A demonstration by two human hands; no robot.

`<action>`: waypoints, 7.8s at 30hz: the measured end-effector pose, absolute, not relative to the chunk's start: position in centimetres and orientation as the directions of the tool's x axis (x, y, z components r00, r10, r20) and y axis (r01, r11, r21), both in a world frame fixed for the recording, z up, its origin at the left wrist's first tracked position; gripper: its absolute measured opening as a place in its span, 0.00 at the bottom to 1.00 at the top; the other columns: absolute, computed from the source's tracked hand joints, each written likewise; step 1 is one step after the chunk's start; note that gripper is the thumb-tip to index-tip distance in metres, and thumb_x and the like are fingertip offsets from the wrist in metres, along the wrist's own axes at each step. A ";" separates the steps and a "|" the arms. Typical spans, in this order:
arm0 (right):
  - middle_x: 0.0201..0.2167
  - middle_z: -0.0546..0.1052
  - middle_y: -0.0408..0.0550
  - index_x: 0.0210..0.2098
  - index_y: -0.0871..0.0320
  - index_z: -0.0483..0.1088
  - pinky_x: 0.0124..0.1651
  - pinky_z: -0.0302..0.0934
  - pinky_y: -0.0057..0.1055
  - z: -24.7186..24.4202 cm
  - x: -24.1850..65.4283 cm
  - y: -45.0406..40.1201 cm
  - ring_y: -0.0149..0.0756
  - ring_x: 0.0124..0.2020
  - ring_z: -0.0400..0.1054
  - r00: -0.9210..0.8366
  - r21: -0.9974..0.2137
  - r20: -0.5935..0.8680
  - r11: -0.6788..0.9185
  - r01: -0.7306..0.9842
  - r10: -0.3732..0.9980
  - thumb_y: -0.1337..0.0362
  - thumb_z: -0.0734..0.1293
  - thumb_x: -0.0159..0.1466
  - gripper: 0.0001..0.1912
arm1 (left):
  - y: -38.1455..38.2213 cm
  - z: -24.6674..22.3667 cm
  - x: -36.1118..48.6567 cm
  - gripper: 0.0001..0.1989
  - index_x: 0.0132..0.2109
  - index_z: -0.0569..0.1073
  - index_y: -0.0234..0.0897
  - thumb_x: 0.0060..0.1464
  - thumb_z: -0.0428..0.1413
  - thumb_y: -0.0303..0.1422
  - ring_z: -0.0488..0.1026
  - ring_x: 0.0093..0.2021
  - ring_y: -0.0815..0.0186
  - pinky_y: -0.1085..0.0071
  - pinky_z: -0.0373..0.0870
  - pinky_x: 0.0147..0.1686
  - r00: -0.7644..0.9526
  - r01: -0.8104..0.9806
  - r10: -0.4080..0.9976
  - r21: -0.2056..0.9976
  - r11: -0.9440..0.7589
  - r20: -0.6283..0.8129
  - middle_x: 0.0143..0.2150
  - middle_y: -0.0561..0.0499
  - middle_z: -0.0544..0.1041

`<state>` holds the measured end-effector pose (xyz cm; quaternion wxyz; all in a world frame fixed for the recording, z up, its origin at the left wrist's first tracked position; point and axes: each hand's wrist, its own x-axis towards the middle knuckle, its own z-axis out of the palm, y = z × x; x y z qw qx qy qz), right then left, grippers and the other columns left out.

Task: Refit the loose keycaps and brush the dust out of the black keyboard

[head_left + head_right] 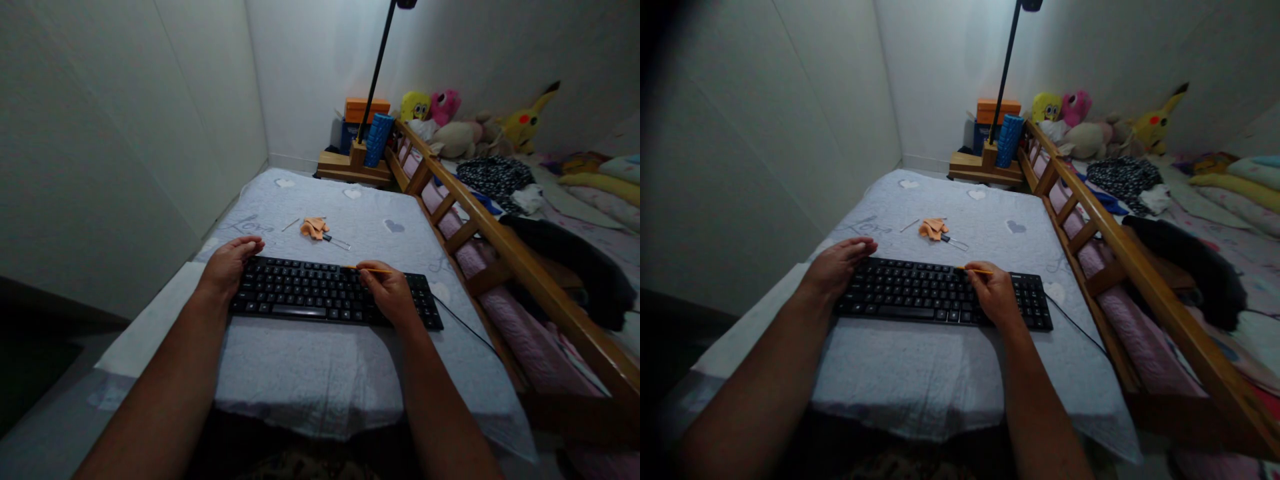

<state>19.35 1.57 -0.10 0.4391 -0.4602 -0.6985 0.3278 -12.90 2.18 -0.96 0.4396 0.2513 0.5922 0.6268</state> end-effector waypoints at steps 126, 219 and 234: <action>0.26 0.76 0.46 0.39 0.59 0.79 0.31 0.61 0.31 1.2 22.1 1.4 0.35 0.27 0.68 -0.194 -0.891 0.231 0.287 0.352 0.953 0.48 0.66 0.66 0.21 | 2.2 -1.2 -12.9 0.08 0.33 0.79 0.36 0.41 0.61 0.27 0.78 0.39 0.65 0.70 0.72 0.44 -0.485 -0.248 0.853 0.966 0.079 -0.194 0.33 0.50 0.81; 0.18 0.68 0.41 0.28 0.58 0.72 0.25 0.54 0.28 1.3 23.9 -0.2 0.28 0.20 0.60 -0.493 -0.981 -0.001 0.096 0.171 0.870 0.48 0.66 0.67 0.21 | 2.3 -1.3 -13.0 0.07 0.33 0.78 0.37 0.42 0.61 0.28 0.78 0.42 0.62 0.67 0.74 0.45 -0.497 -0.196 0.849 0.976 0.095 -0.182 0.33 0.49 0.80; 0.18 0.71 0.40 0.35 0.57 0.70 0.24 0.57 0.27 0.8 22.9 -0.4 0.30 0.19 0.65 -0.496 -0.994 -0.005 0.050 0.098 0.868 0.52 0.67 0.66 0.14 | 2.3 -1.2 -12.9 0.07 0.33 0.79 0.35 0.41 0.62 0.27 0.77 0.39 0.66 0.72 0.72 0.41 -0.494 -0.240 0.845 0.966 0.092 -0.203 0.33 0.50 0.80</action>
